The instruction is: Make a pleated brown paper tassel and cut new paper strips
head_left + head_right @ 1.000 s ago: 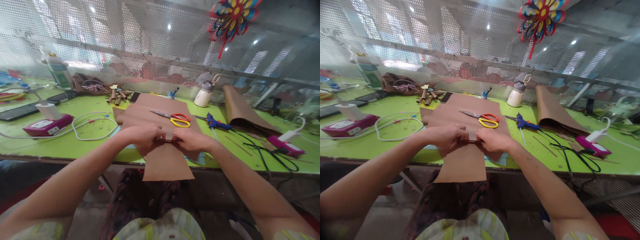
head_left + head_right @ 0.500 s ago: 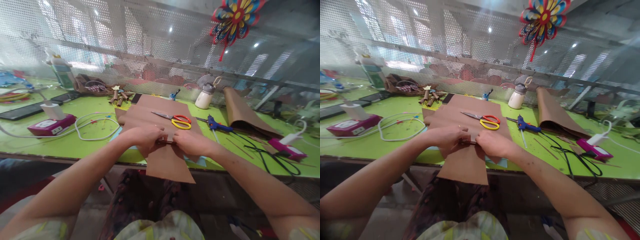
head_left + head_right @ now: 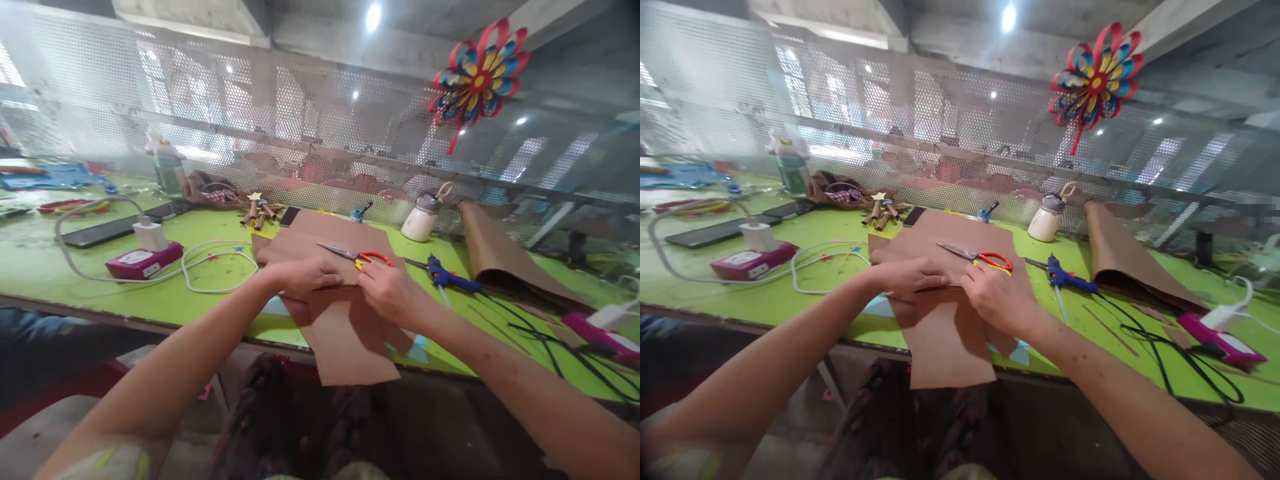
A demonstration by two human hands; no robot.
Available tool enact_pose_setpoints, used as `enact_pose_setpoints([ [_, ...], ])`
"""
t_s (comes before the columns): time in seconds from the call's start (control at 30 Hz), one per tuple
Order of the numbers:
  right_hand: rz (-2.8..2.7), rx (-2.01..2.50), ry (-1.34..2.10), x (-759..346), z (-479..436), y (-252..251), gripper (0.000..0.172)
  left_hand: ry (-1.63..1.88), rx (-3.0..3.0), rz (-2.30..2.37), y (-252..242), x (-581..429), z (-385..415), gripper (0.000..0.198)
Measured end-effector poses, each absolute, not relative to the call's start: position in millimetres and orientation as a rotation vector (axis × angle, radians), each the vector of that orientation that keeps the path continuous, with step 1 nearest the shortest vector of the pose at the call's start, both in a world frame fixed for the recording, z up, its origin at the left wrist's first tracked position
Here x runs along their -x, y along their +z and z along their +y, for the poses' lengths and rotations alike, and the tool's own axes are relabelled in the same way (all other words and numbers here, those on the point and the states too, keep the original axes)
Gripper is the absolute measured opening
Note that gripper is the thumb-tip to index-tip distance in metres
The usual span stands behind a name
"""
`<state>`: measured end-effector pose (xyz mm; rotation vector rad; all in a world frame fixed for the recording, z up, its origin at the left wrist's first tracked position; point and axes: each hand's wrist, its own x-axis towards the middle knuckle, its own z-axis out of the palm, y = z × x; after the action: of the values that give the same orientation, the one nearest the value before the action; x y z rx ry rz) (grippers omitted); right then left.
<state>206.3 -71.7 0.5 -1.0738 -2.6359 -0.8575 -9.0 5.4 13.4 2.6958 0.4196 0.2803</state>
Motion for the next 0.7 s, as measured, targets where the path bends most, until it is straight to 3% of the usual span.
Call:
enact_pose_setpoints([
  [0.4, -2.338, 1.017, -0.555, -201.3, -49.6, -11.7, 0.015, 0.293, -2.148, 0.677, 14.1, 14.8, -0.3, 0.047],
  [0.53, -2.229, 0.935, -0.130, -208.4, -52.6, -12.1, 0.007, 0.262, -2.064, 0.710, 13.8, 11.5, -1.6, 0.047],
  [0.7, -1.998, 1.065, 0.500, -214.9, -49.9, -11.9, 0.027, 0.334, -2.210, 0.614, 16.1, 7.8, -5.9, 0.048],
])
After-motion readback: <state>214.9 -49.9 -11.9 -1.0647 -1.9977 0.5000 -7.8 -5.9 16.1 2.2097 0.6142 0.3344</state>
